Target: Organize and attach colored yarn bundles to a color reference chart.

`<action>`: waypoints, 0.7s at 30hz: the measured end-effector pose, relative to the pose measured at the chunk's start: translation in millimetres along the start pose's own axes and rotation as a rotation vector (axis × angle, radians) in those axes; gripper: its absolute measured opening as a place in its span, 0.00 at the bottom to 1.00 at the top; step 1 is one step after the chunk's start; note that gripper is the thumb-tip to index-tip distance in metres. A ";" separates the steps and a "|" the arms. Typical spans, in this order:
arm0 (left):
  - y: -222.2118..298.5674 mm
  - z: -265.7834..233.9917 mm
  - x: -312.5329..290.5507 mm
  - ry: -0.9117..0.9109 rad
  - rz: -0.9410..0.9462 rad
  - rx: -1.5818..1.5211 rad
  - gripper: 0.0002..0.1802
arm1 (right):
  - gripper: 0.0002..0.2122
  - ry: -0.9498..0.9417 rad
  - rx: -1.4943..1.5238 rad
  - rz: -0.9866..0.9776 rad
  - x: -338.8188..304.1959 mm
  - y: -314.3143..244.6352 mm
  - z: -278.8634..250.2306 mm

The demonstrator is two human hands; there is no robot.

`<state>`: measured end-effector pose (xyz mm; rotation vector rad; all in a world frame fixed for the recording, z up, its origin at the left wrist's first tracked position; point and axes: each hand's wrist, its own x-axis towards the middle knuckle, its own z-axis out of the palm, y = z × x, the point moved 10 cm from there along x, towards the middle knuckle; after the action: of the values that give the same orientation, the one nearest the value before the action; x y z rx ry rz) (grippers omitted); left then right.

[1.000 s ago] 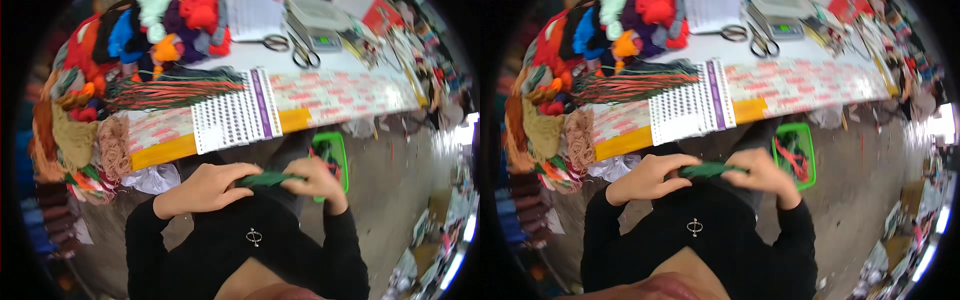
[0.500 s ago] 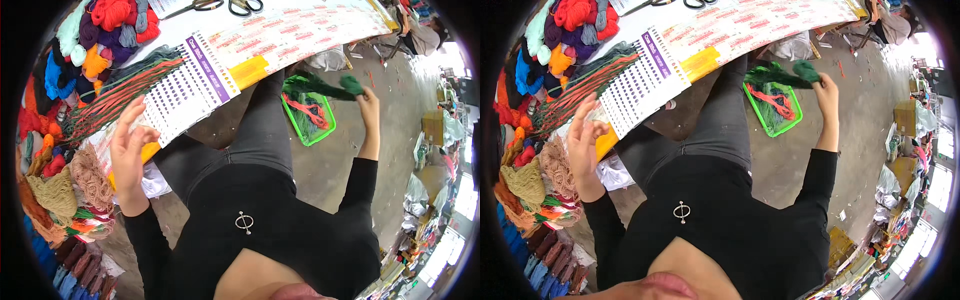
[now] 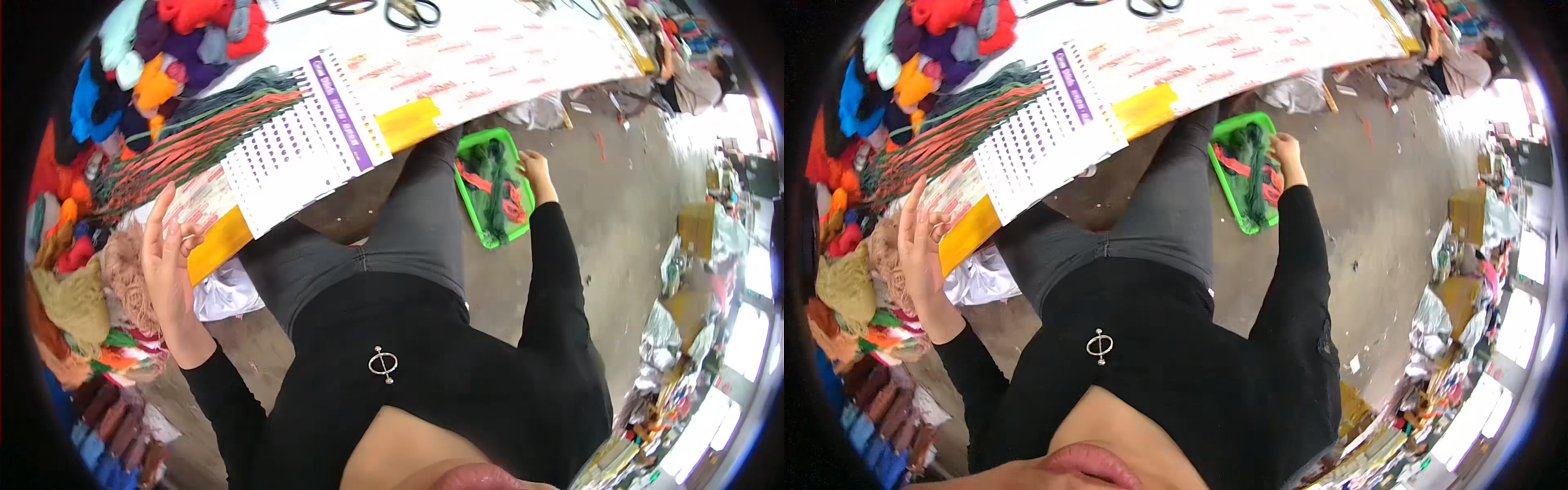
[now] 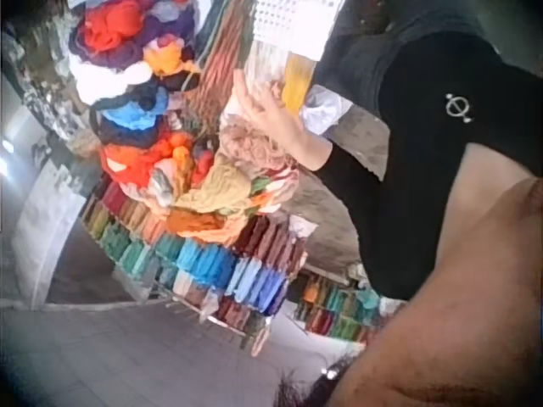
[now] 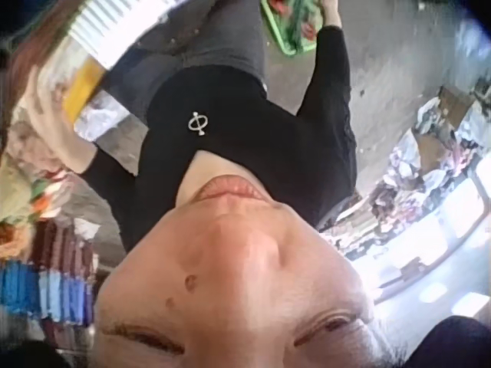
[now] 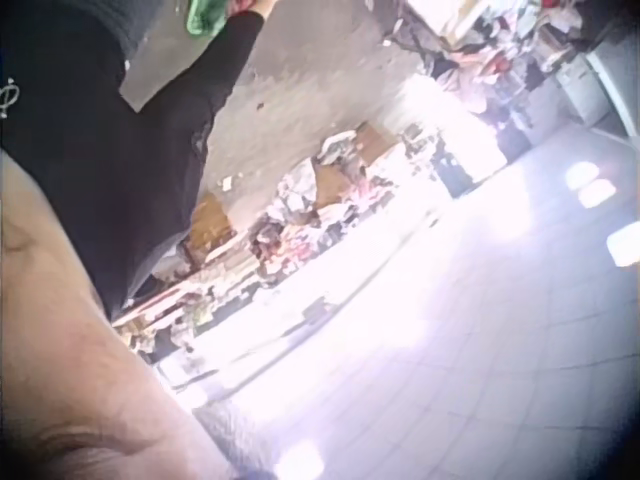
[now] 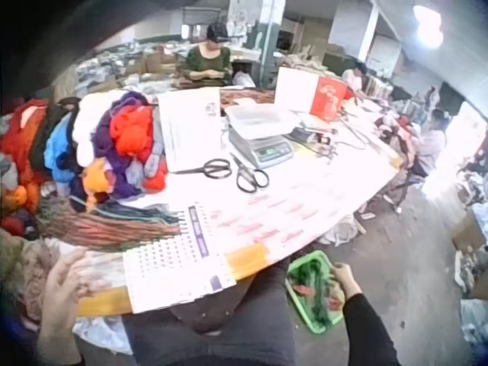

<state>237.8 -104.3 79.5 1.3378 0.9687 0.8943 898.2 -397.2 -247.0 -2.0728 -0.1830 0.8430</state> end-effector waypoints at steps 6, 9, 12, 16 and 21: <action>-13.8 -122.3 -27.1 0.331 -0.056 0.141 0.24 | 0.10 -0.469 0.104 -0.133 -59.1 -42.7 150.9; -3.4 -186.0 -27.0 0.492 -0.036 0.154 0.24 | 0.09 -0.637 0.130 -0.167 -68.4 -45.8 168.5; 45.1 -284.9 -51.6 0.733 0.090 0.247 0.21 | 0.08 -0.581 0.037 -0.189 -83.9 -55.5 171.1; 178.8 -364.6 -68.9 0.989 0.495 0.589 0.21 | 0.11 -0.504 -0.021 -0.029 -48.1 -37.6 141.5; 295.2 -482.0 -43.7 1.376 0.666 1.227 0.15 | 0.10 -0.495 0.016 0.016 -42.5 -40.6 149.0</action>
<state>-220.5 41.0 380.1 2.0855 2.4594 2.0020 779.5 -289.9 -253.3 -1.8184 -0.4241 1.3523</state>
